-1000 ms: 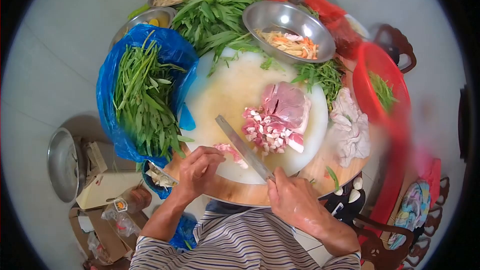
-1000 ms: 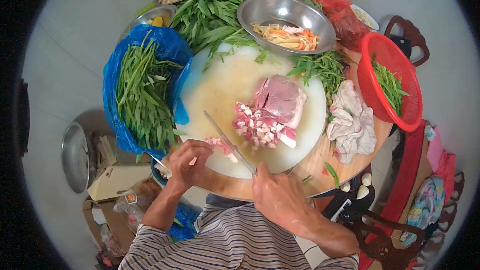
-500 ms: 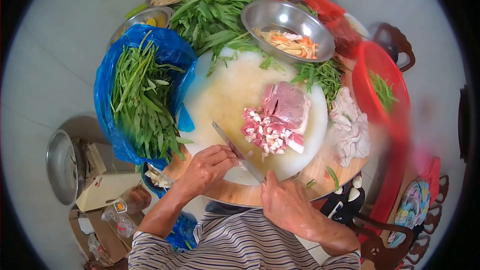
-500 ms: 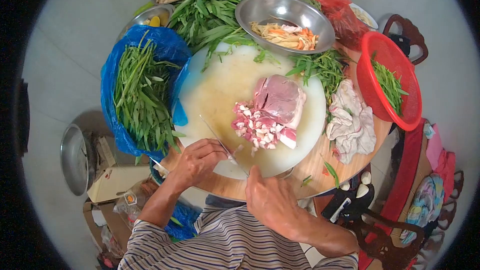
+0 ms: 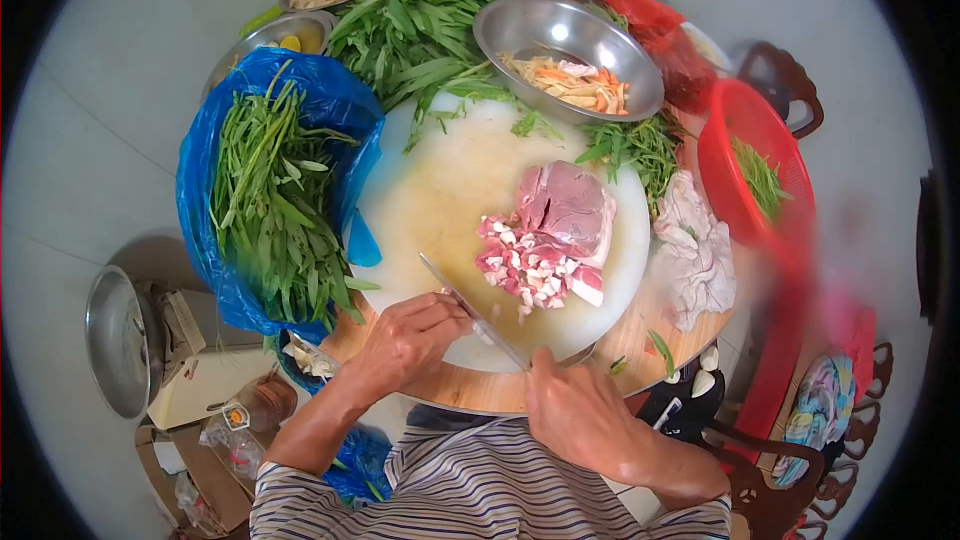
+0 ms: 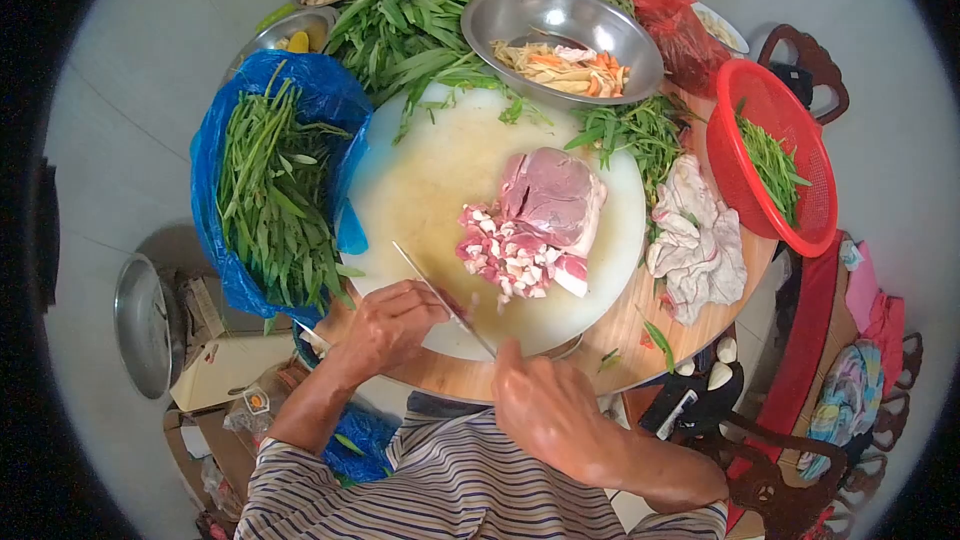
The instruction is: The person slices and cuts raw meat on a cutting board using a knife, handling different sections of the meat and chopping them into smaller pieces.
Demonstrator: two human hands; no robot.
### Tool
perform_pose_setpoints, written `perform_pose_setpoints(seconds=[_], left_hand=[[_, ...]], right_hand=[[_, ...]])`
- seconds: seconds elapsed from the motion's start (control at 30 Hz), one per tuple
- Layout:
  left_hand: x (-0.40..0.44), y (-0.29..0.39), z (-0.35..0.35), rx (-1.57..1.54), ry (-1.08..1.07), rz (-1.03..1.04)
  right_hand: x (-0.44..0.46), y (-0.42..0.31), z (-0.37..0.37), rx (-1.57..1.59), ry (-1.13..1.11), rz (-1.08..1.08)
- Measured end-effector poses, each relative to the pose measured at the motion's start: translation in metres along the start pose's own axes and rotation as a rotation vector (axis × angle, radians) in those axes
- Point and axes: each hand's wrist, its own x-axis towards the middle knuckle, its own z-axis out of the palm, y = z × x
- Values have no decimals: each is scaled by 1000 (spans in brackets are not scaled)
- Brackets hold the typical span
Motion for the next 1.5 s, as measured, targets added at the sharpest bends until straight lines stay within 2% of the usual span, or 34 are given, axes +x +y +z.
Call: perform_pose_setpoints(seconds=[0.27, 0.37, 0.57, 0.63, 0.77, 0.83, 0.87, 0.97, 1.17, 1.23, 1.37, 1.5], left_hand=[[1, 4, 4, 3, 21, 4], [2, 8, 4, -17, 5, -33], [0, 10, 9, 21, 86, -85], [0, 12, 8, 8, 63, -71], [-6, 10, 12, 34, 55, -45], [-6, 11, 8, 69, 29, -22], [-6, 9, 8, 79, 29, -22], [-6, 7, 10, 28, 69, -8], [-2, 11, 6, 45, 60, -72], [-1, 12, 7, 65, 42, -61], [-5, 10, 9, 62, 63, -71], [-18, 12, 6, -55, 263, -92]], right_hand=[[35, 3, 8, 55, 55, -32], [47, 0, 11, 58, 164, -91], [23, 16, 13, 70, 84, -129], [6, 10, 8, 25, 96, -49], [32, 4, 16, 9, 82, -48], [58, 0, 32, 13, 243, -140], [64, 2, 32, 16, 247, -150], [62, 11, 24, 82, 250, -118], [-1, 35, -12, -86, 65, -11], [-5, 39, -16, -123, 192, 39], [-2, 37, -12, -98, 240, 23], [-3, 35, -15, -4, 347, 89]])
